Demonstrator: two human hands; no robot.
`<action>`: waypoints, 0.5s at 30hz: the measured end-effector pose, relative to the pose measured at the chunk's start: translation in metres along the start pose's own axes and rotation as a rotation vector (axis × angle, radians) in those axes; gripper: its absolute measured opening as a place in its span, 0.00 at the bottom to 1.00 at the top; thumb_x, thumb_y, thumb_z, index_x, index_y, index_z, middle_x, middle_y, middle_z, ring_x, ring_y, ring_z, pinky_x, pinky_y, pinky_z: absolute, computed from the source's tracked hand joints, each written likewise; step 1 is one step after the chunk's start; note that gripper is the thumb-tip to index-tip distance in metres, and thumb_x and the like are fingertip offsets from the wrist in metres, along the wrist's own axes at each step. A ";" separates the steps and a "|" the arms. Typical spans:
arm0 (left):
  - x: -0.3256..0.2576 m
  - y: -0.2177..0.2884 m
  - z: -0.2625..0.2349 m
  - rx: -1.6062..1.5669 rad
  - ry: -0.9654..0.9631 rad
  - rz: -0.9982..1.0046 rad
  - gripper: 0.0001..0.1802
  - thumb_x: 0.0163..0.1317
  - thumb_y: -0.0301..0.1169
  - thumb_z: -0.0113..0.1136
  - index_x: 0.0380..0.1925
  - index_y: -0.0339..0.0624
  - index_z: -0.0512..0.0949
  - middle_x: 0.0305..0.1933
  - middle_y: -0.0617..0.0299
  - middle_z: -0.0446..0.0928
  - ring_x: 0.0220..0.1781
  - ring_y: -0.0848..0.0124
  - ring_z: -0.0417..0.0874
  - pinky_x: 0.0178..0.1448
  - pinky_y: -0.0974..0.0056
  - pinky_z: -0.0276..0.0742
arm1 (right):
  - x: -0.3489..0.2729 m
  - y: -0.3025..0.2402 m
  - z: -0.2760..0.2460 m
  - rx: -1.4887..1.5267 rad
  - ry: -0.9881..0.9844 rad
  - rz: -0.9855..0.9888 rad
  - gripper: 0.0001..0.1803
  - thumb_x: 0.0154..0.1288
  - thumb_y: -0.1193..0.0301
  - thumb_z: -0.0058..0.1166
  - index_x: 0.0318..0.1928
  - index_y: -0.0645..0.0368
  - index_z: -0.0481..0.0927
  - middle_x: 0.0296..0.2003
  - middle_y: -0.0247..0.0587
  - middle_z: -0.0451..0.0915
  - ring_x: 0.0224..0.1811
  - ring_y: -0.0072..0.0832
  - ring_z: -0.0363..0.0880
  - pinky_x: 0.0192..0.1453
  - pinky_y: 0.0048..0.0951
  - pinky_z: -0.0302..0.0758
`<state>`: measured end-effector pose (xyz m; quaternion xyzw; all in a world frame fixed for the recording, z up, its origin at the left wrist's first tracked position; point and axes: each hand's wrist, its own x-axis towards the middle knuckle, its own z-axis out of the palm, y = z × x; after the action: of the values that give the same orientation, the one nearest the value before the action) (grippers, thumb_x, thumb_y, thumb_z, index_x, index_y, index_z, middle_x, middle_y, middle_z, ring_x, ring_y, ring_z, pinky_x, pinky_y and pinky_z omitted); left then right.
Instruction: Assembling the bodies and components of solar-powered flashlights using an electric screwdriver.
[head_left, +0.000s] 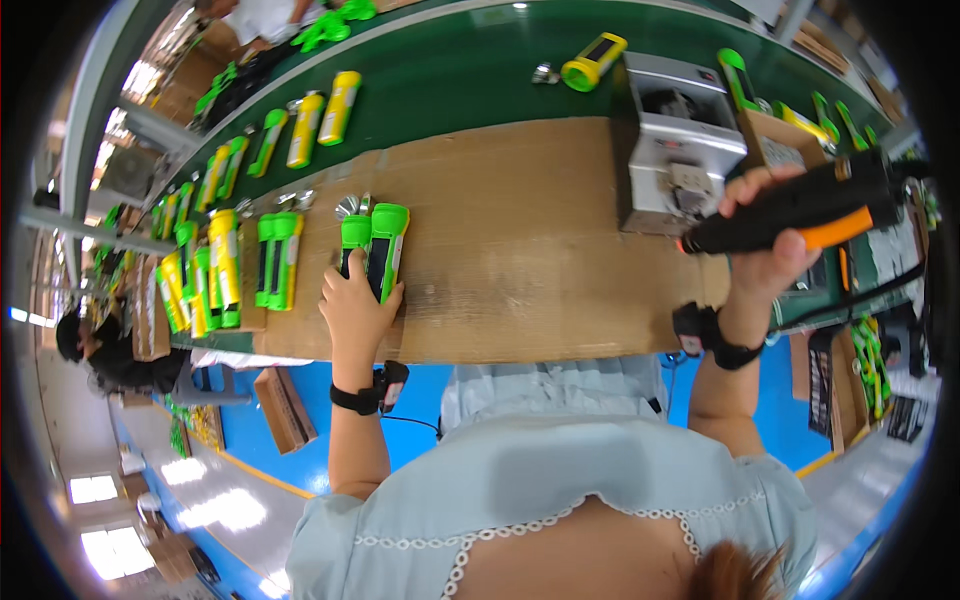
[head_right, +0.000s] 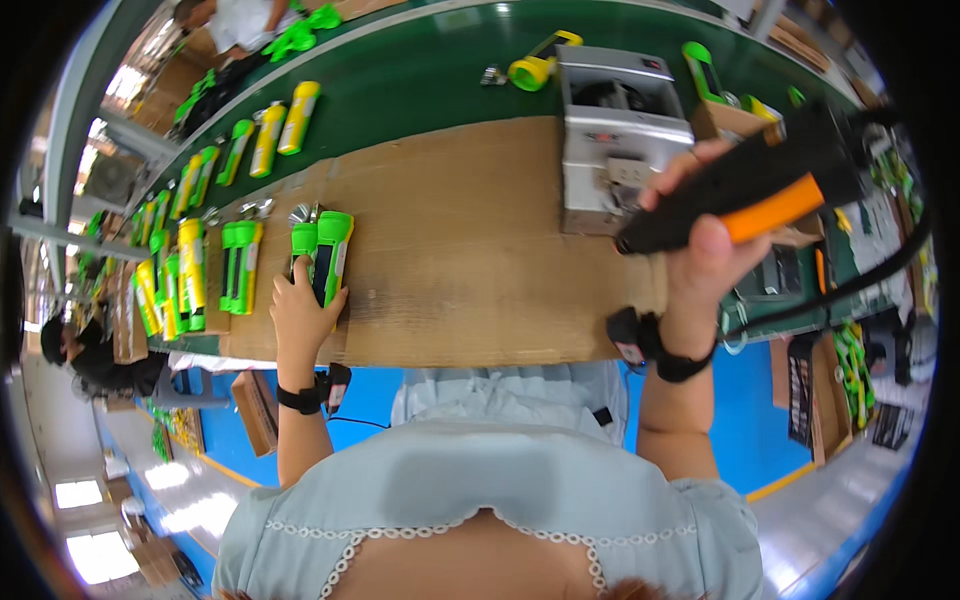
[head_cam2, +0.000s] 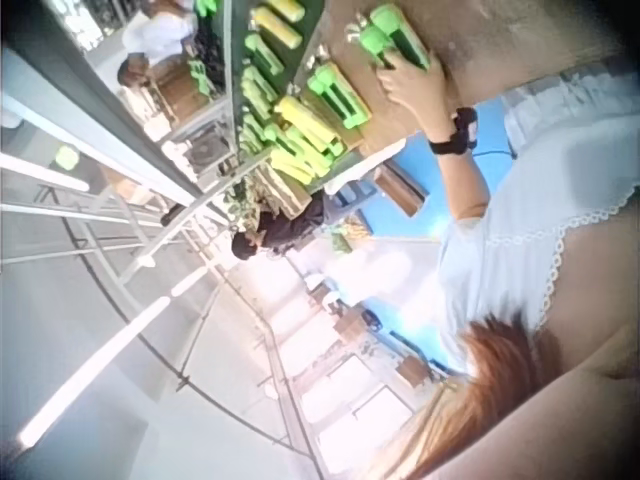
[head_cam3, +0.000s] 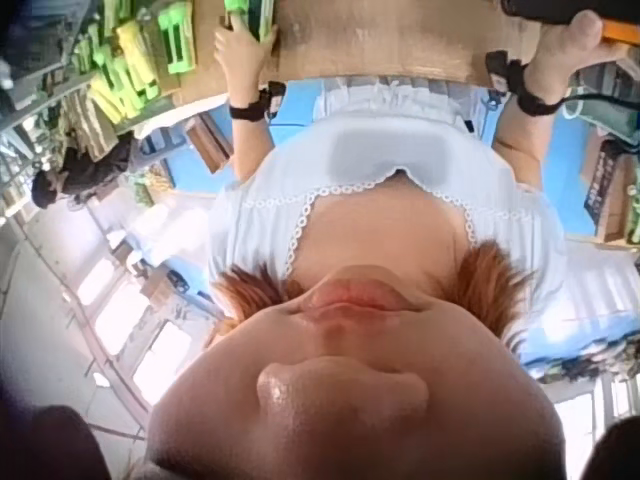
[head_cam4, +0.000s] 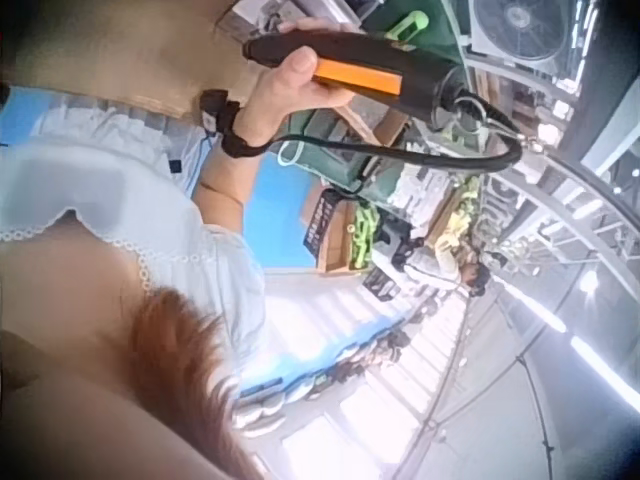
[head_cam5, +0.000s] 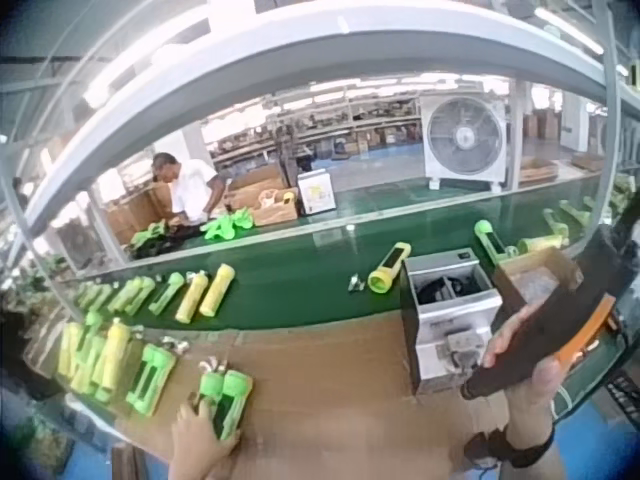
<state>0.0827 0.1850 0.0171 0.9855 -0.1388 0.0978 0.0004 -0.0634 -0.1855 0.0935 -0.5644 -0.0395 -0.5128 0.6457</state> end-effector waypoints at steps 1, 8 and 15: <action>-0.001 0.017 -0.001 -0.049 0.002 0.013 0.38 0.42 0.47 0.69 0.54 0.50 0.67 0.47 0.45 0.67 0.46 0.48 0.73 0.43 0.48 0.71 | 0.006 0.004 0.002 0.018 0.007 -0.070 0.38 0.49 0.49 0.66 0.47 0.69 0.68 0.28 0.45 0.74 0.27 0.29 0.75 0.29 0.27 0.74; 0.017 0.098 0.007 -0.027 0.301 0.409 0.37 0.45 0.41 0.68 0.55 0.42 0.66 0.49 0.44 0.67 0.45 0.50 0.73 0.47 0.51 0.70 | 0.043 0.007 0.003 -0.118 0.049 -0.262 0.33 0.55 0.50 0.60 0.44 0.69 0.68 0.25 0.48 0.74 0.25 0.36 0.75 0.28 0.31 0.74; 0.000 0.127 -0.028 -0.291 -0.296 0.730 0.30 0.59 0.37 0.56 0.62 0.50 0.62 0.33 0.41 0.75 0.26 0.47 0.77 0.31 0.50 0.72 | 0.043 0.014 -0.001 -0.249 -0.061 -0.139 0.25 0.60 0.55 0.55 0.42 0.67 0.70 0.24 0.46 0.76 0.23 0.31 0.76 0.27 0.28 0.73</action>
<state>0.0422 0.0642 0.0415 0.8648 -0.4897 -0.0719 0.0849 -0.0335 -0.2152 0.1104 -0.6513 -0.0343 -0.5400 0.5320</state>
